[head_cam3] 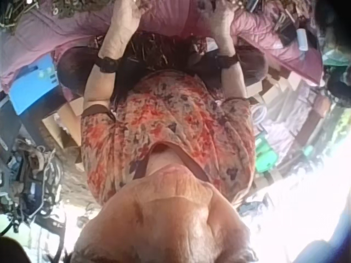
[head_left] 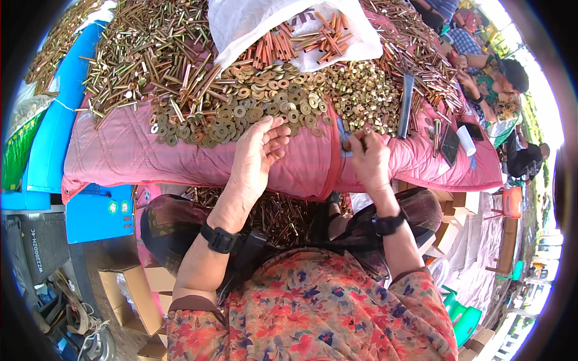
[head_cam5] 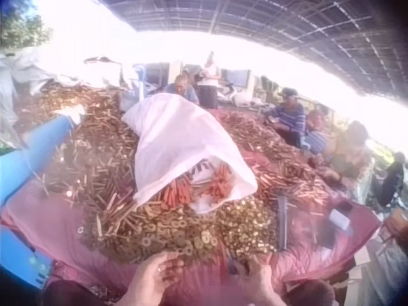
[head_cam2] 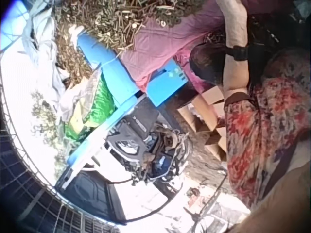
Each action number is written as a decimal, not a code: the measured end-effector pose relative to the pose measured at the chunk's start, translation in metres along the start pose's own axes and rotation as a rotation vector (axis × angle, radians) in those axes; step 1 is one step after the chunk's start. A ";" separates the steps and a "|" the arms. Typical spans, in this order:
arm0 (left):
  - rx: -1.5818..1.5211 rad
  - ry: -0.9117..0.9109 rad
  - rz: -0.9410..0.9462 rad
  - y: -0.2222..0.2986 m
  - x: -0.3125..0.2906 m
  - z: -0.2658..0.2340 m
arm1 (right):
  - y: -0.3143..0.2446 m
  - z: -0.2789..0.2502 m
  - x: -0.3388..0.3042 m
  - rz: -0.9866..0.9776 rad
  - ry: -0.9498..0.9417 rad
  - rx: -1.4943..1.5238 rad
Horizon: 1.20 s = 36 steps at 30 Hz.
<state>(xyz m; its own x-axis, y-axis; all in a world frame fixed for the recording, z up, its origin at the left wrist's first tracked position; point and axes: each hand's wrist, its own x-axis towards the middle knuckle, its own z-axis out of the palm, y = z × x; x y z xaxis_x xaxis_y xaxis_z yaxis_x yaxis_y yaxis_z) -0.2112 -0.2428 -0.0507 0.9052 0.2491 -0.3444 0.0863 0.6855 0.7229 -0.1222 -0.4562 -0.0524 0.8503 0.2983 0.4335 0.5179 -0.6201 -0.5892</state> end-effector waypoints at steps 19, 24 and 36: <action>0.247 -0.123 0.115 -0.022 0.006 -0.002 | -0.016 0.008 0.004 -0.014 -0.134 0.109; 0.371 -0.299 0.141 -0.022 0.000 0.014 | -0.034 0.019 0.010 0.078 -0.267 0.263; 0.098 -0.190 0.015 -0.016 0.010 -0.010 | -0.003 0.015 0.066 -0.065 -0.394 0.089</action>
<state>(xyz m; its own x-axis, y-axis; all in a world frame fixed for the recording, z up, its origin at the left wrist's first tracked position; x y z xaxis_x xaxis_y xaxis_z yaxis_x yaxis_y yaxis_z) -0.2075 -0.2446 -0.0719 0.9682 0.1189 -0.2203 0.1037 0.6107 0.7851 -0.0658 -0.4240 -0.0324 0.7773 0.6005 0.1877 0.5629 -0.5306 -0.6338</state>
